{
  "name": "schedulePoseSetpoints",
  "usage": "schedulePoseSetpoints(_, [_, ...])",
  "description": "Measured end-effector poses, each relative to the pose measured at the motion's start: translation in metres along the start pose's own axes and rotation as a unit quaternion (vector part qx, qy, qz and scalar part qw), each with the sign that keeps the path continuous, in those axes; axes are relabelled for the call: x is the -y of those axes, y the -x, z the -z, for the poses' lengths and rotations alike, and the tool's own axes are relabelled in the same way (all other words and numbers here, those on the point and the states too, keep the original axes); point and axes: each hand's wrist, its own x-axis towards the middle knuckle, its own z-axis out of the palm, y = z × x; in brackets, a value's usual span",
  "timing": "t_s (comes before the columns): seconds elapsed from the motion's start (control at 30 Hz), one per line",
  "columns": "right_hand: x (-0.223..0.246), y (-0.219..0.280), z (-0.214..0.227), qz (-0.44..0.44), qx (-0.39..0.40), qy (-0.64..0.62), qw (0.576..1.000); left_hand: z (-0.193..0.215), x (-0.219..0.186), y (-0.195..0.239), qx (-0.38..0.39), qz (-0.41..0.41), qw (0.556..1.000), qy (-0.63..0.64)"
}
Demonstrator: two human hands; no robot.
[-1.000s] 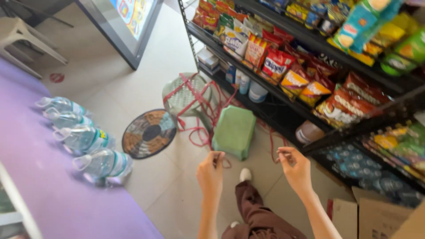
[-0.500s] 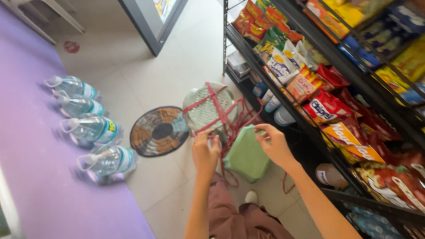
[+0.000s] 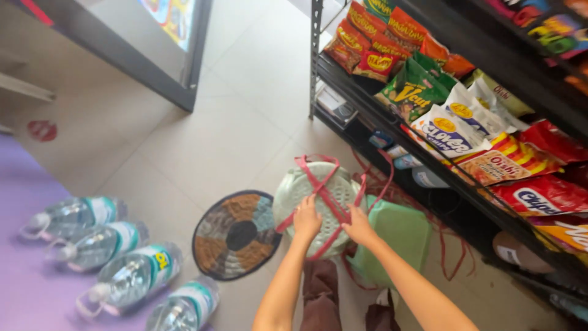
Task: The person organizes items in a store aisle, starting by placing pink plastic ribbons into a cardboard box. They then arrange various snack packages, including chips and candies, on metal shelves, ensuring they are neatly aligned and facing forward.
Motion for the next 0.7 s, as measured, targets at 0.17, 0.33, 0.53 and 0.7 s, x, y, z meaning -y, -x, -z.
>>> schedulePoseSetpoints(0.17, [-0.054,-0.009,-0.047,-0.128,-0.003,0.01,0.992,-0.047,0.026,-0.055,0.06,-0.008,0.997,-0.039])
schedulePoseSetpoints(0.33, [-0.11,-0.016,-0.101,-0.205,-0.085,-0.023,0.975,-0.127,0.057,-0.079,0.006,0.063,0.995,0.081])
schedulePoseSetpoints(0.53, [-0.063,-0.024,-0.139,-0.388,-0.06,-0.148,0.908,-0.244,0.103,-0.059,0.125,0.209,0.819,0.519])
schedulePoseSetpoints(0.7, [-0.103,-0.002,-0.196,-0.233,-0.074,-0.255,0.935,-0.147,0.053,-0.012,0.12,0.094,0.978,0.139])
